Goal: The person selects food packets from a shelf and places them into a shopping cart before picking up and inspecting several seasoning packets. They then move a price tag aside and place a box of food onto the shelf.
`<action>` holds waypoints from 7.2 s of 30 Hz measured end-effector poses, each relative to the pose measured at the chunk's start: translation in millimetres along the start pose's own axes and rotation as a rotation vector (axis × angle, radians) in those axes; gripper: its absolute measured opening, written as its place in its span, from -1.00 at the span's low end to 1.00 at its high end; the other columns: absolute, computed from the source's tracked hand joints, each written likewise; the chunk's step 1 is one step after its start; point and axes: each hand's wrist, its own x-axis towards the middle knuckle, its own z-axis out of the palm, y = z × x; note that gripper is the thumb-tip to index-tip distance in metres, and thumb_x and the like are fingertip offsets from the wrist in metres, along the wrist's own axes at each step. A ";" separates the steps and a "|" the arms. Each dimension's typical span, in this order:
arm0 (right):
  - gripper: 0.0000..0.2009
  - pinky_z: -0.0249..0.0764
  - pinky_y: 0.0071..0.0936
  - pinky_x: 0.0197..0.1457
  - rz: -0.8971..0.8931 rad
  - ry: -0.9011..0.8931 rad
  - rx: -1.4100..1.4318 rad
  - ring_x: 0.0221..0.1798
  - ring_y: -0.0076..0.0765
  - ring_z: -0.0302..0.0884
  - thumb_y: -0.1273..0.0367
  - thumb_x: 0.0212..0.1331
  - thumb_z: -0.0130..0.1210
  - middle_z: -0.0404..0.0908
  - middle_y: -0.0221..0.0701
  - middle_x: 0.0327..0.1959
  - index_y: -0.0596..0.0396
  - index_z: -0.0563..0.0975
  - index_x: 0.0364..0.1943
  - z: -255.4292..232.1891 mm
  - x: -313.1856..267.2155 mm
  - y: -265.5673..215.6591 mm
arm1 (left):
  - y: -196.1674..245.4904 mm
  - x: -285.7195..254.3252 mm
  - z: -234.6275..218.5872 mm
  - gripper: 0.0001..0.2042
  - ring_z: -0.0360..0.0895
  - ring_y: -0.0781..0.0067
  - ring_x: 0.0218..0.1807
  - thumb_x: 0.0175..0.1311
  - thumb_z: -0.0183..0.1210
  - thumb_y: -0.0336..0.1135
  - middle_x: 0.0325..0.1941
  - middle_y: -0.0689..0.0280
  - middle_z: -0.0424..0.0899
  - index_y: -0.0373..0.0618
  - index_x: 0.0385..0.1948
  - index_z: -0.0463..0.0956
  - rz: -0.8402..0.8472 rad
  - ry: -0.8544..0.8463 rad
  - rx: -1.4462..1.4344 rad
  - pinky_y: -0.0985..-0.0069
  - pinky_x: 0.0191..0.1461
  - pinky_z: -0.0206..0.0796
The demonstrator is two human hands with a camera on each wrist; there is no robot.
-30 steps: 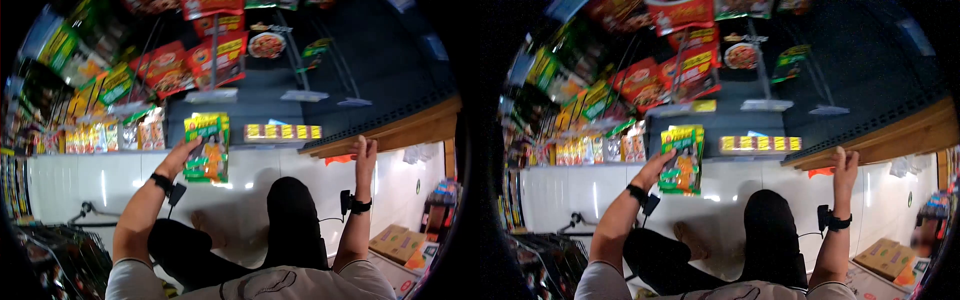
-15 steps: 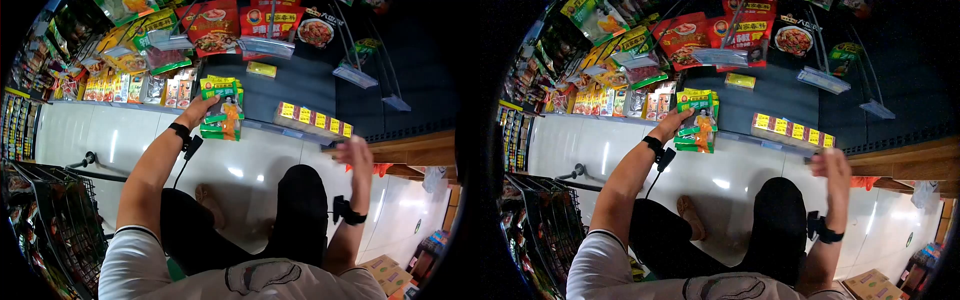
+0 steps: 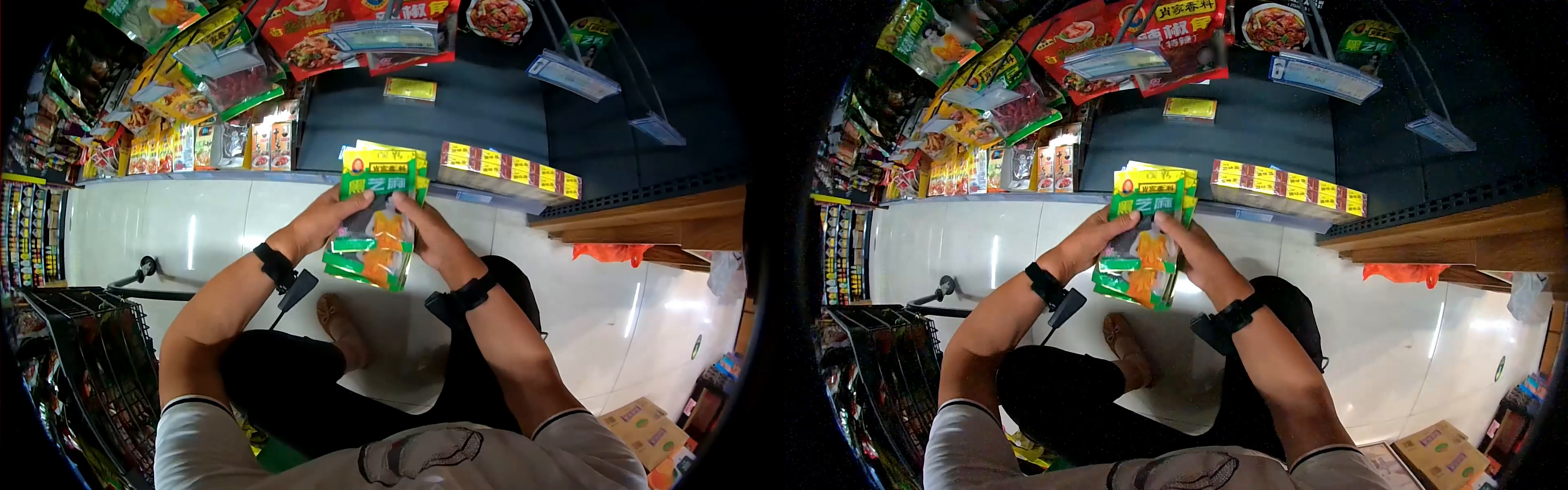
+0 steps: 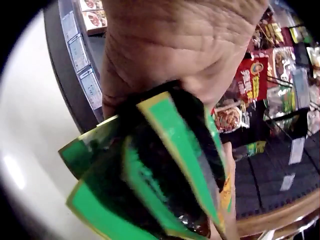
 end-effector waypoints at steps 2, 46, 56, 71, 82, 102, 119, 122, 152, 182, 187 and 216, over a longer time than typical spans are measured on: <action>-0.58 0.55 -0.37 0.13 0.072 0.024 -0.031 0.04 -0.37 0.60 0.23 0.27 0.24 0.60 -0.38 0.00 0.09 0.45 0.14 -8.3 -0.9 11.0 | -4.2 -1.1 1.1 -0.37 0.52 0.42 0.17 0.37 0.18 0.07 0.20 0.18 0.55 -0.21 0.30 0.31 0.033 0.004 0.220 0.42 0.26 0.41; -0.68 0.65 -0.38 -0.08 0.253 0.078 -0.150 -0.13 -0.37 0.68 0.33 0.20 0.22 0.66 -0.35 -0.13 0.14 0.52 0.01 -27.0 -17.1 7.9 | 56.3 104.2 -106.6 -0.51 0.70 0.32 -0.27 0.54 -0.26 0.03 -0.14 0.15 0.70 -0.26 0.02 0.43 0.030 -0.021 -0.044 0.60 -0.43 0.41; -0.70 0.67 -0.34 -0.11 0.318 0.051 -0.168 -0.18 -0.36 0.68 0.34 0.21 0.23 0.66 -0.37 -0.18 0.12 0.53 -0.01 -35.2 -2.8 22.1 | 26.3 71.9 -138.3 -0.45 0.61 0.47 -0.46 0.49 -0.20 0.22 -0.24 0.24 0.71 -0.16 -0.09 0.47 0.039 0.267 0.004 0.68 -0.61 0.19; -0.70 0.66 -0.37 -0.12 0.265 0.072 -0.164 -0.20 -0.38 0.69 0.34 0.21 0.24 0.67 -0.39 -0.18 0.10 0.54 -0.01 -43.0 -5.0 15.8 | 38.2 131.6 -169.0 -0.27 0.60 -0.01 0.10 0.27 0.15 0.25 0.13 -0.20 0.56 -0.28 0.22 0.39 0.624 0.802 1.107 0.23 0.11 0.46; -0.71 0.66 -0.37 -0.13 0.267 0.043 -0.226 -0.21 -0.38 0.69 0.34 0.20 0.24 0.66 -0.38 -0.22 0.13 0.54 -0.04 -34.3 -7.9 13.3 | 5.7 121.4 -99.2 -0.21 0.46 -0.14 0.24 0.15 0.26 0.16 0.13 -0.15 0.47 -0.15 0.32 0.23 0.135 0.786 1.515 0.15 0.23 0.40; -0.71 0.66 -0.38 -0.17 0.211 0.104 -0.241 -0.25 -0.35 0.70 0.32 0.20 0.26 0.68 -0.37 -0.24 0.11 0.54 -0.04 -40.4 -20.8 7.1 | -2.3 133.2 -126.9 -0.49 0.54 -0.05 -0.02 0.22 0.25 0.08 -0.10 0.01 0.53 -0.12 0.03 0.43 0.409 1.049 1.760 0.13 -0.03 0.47; -0.69 0.65 -0.39 -0.17 0.214 0.085 -0.232 -0.24 -0.37 0.69 0.33 0.20 0.25 0.67 -0.39 -0.21 0.13 0.54 -0.02 -39.4 -22.5 6.5 | -1.0 113.8 -117.4 -0.43 0.60 -0.11 -0.04 0.23 0.23 0.09 -0.09 -0.10 0.54 -0.18 0.08 0.39 0.267 0.930 1.594 0.11 -0.01 0.51; -0.69 0.65 -0.39 -0.16 0.215 0.094 -0.233 -0.21 -0.36 0.69 0.33 0.20 0.24 0.66 -0.38 -0.19 0.14 0.53 -0.02 -38.1 -21.2 6.4 | 9.0 99.8 -111.4 -0.49 0.57 -0.09 0.01 0.23 0.24 0.06 -0.07 0.00 0.50 -0.13 0.02 0.39 0.340 0.898 1.531 0.12 0.03 0.49; -0.68 0.67 -0.31 -0.07 0.264 0.062 -0.239 -0.18 -0.32 0.70 0.33 0.20 0.24 0.66 -0.37 -0.16 0.12 0.53 0.00 -42.4 -7.6 9.3 | -26.7 41.7 -227.9 -0.32 0.57 -0.18 -0.01 0.03 0.43 0.10 0.02 -0.14 0.51 -0.28 -0.03 0.36 0.206 1.040 1.417 0.11 -0.02 0.49; -0.67 0.66 -0.37 -0.09 0.203 0.100 -0.228 -0.17 -0.36 0.69 0.32 0.19 0.26 0.67 -0.37 -0.16 0.12 0.54 0.00 -43.0 -16.4 3.1 | 20.1 98.1 -126.9 -0.61 0.58 -0.07 -0.02 0.27 0.22 -0.06 -0.10 -0.03 0.59 -0.13 -0.03 0.44 0.485 0.875 1.548 0.09 0.01 0.46; -0.70 0.66 -0.39 -0.09 0.179 0.104 -0.193 -0.18 -0.38 0.69 0.34 0.21 0.24 0.67 -0.38 -0.18 0.11 0.54 0.00 -41.8 -23.7 -2.6 | 19.4 126.2 -119.0 -0.39 0.59 -0.11 0.02 0.23 0.25 0.06 -0.03 -0.09 0.58 -0.13 0.20 0.34 0.236 0.886 1.664 0.10 0.08 0.46; -0.70 0.64 -0.43 -0.02 0.136 0.141 -0.189 -0.12 -0.42 0.66 0.40 0.23 0.25 0.66 -0.40 -0.12 0.14 0.54 0.03 -45.7 -41.0 -6.8 | 25.2 180.8 -152.3 -0.70 0.50 0.05 0.10 0.29 0.10 -0.17 0.04 0.12 0.52 -0.06 -0.01 0.49 0.475 1.101 1.980 0.13 0.10 0.37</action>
